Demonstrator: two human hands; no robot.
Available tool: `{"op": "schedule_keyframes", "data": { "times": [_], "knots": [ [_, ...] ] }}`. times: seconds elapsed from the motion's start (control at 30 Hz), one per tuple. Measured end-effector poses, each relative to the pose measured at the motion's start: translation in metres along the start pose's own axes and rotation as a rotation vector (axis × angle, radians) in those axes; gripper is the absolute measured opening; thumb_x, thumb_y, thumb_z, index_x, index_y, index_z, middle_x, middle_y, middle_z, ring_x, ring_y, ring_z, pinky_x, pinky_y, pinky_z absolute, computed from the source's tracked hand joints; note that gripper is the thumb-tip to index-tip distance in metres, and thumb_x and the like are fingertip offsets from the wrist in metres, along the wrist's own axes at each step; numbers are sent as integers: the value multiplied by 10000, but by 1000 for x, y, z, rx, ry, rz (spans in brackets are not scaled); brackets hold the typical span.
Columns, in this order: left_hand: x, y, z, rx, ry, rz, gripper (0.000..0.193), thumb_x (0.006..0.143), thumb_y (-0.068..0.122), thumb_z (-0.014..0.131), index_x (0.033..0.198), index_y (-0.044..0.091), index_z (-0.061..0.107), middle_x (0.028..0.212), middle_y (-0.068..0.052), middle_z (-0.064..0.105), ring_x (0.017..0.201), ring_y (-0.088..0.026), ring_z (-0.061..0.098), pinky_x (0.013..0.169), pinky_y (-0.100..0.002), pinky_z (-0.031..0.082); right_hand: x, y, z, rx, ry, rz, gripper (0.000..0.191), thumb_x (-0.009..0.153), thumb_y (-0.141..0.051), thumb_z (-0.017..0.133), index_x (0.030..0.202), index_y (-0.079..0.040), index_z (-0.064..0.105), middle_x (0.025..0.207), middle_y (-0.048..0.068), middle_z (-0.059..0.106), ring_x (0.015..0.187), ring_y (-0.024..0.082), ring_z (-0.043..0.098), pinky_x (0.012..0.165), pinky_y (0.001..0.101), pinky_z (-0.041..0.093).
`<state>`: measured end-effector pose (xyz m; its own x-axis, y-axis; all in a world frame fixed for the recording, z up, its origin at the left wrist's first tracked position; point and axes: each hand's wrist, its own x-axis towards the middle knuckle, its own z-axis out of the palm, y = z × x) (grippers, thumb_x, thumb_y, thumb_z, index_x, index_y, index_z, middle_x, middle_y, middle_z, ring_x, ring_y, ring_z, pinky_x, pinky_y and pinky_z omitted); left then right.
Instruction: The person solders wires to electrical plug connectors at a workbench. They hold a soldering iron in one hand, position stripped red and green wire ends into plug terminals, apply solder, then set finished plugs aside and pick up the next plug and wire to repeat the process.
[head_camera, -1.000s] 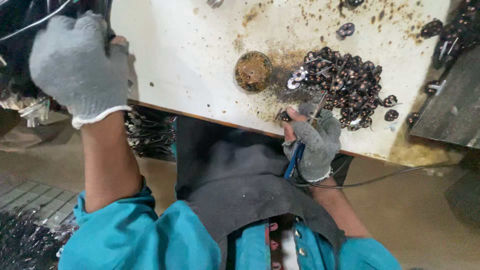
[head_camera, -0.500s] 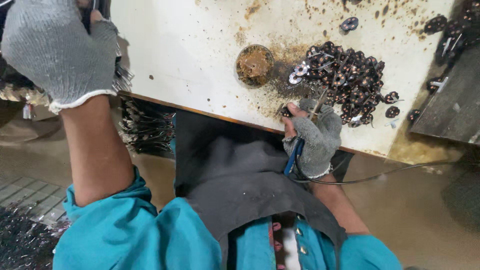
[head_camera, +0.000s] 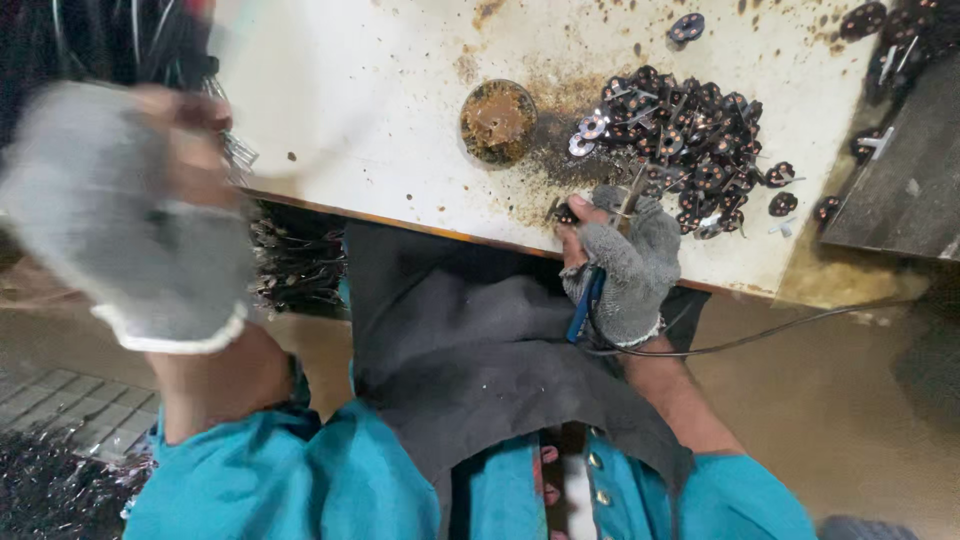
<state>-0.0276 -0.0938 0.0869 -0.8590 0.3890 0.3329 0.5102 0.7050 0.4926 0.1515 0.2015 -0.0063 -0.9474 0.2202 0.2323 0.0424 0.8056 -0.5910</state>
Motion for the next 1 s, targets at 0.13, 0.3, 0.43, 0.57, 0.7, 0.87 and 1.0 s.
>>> {"op": "schedule_keyframes", "data": {
  "times": [0.13, 0.3, 0.43, 0.57, 0.7, 0.87, 1.0],
  "knots": [
    [-23, 54, 70, -596, -705, -69, 137, 984, 174, 579, 918, 72, 643, 790, -117, 582, 719, -323, 619, 656, -422, 489, -14, -4, -4, 527, 96, 243, 397, 921, -283, 843, 1130, -35, 614, 1086, 34, 687, 1005, 186, 682, 886, 340, 565],
    [-50, 66, 119, -717, -860, -12, 163, 958, 204, 608, 1015, 60, 659, 843, -151, 637, 794, -381, 658, 697, -456, 509, -36, 10, -23, 624, -66, 496, 177, 1068, -184, 700, 1154, -33, 672, 1049, 96, 722, 975, 174, 691, 914, 309, 557],
    [-44, 54, 118, -756, -1037, 108, 296, 875, 249, 639, 1097, 54, 646, 917, -157, 677, 836, -380, 692, 730, -455, 541, -39, 10, -22, 762, -136, 515, 175, 1032, -126, 733, 1102, -36, 601, 1044, 65, 749, 974, 171, 722, 910, 305, 585],
    [-51, 67, 131, -694, -808, 67, 429, 903, 280, 715, 1217, 13, 597, 1040, -208, 675, 932, -439, 667, 773, -479, 545, -30, 2, -4, 812, -81, 451, 306, 965, -129, 763, 1110, -41, 508, 1022, 49, 720, 999, 150, 740, 894, 280, 576],
    [-72, 73, 155, -601, -788, -110, 224, 927, 198, 735, 1101, 83, 653, 980, -151, 706, 911, -403, 693, 747, -474, 542, -16, 9, -3, 617, -188, 345, 186, 999, 10, 763, 1089, -56, 615, 967, 145, 764, 932, 205, 746, 892, 305, 593],
    [-81, 63, 165, -698, -664, -128, 178, 895, 99, 741, 1054, 82, 664, 958, -137, 695, 901, -379, 704, 746, -436, 548, -10, 12, 2, 799, -31, 382, 374, 923, -102, 765, 1079, -61, 428, 954, 57, 711, 903, 138, 713, 854, 286, 573],
    [-78, 64, 167, -863, -570, -175, 157, 950, 38, 702, 1089, 92, 651, 1045, -108, 705, 938, -318, 741, 812, -391, 590, -23, 12, 6, 714, 15, 443, 288, 936, -68, 785, 1089, -52, 542, 969, 55, 702, 891, 141, 705, 862, 280, 579]
  ]
}}
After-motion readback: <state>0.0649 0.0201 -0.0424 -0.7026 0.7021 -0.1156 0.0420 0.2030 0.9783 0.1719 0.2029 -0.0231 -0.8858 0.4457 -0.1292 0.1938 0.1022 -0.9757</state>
